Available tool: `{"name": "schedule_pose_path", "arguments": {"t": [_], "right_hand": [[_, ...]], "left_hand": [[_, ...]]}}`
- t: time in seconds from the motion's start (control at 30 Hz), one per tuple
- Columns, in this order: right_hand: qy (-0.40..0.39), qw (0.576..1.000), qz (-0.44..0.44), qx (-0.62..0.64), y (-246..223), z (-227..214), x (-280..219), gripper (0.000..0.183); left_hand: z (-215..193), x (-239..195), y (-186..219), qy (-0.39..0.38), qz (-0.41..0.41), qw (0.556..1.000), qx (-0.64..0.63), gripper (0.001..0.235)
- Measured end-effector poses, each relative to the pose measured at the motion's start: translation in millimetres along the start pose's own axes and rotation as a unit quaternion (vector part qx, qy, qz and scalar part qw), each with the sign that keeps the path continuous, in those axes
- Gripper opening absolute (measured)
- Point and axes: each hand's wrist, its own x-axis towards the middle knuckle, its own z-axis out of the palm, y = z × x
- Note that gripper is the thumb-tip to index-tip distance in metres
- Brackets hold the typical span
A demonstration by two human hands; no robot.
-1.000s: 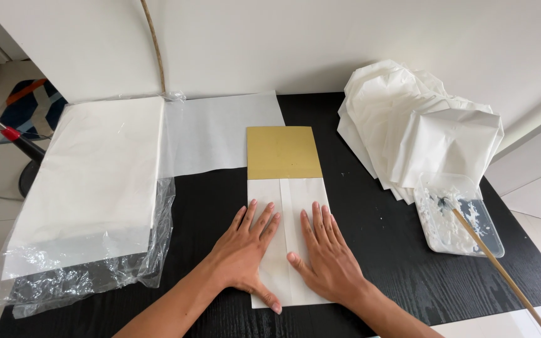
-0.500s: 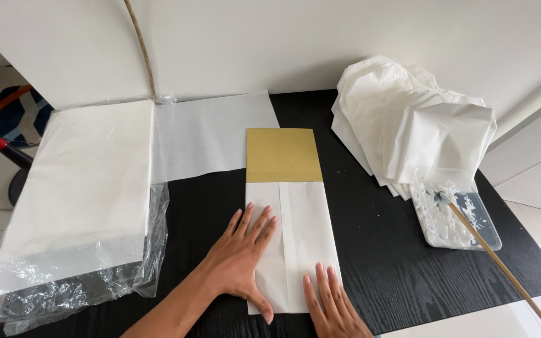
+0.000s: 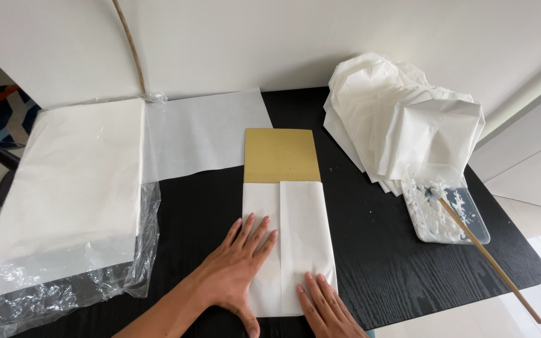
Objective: Manually assembling a paper bag by folding white paper around a gold cardboard template and applying glue with a brush.
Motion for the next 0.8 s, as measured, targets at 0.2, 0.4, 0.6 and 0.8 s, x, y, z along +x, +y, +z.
{"name": "schedule_pose_path", "arguments": {"t": [0.2, 0.4, 0.6, 0.8], "right_hand": [[0.012, 0.981, 0.102, 0.166, 10, -12, 8, 0.105], [0.174, 0.932, 0.185, 0.260, 5, -49, 17, 0.049], [0.282, 0.858, 0.291, 0.317, 0, -72, 10, 0.009], [0.311, 0.681, 0.493, 0.443, 28, -54, -34, 0.012]], "left_hand": [[-14, 3, -5, -0.175, -0.061, 0.938, -0.293, 0.142], [-12, 25, -23, -0.073, -0.129, 0.934, -0.326, 0.086], [-31, 78, -34, -0.011, -0.186, 0.897, -0.402, 0.064], [-30, 149, -31, -0.029, -0.208, 0.824, -0.526, 0.063]]}}
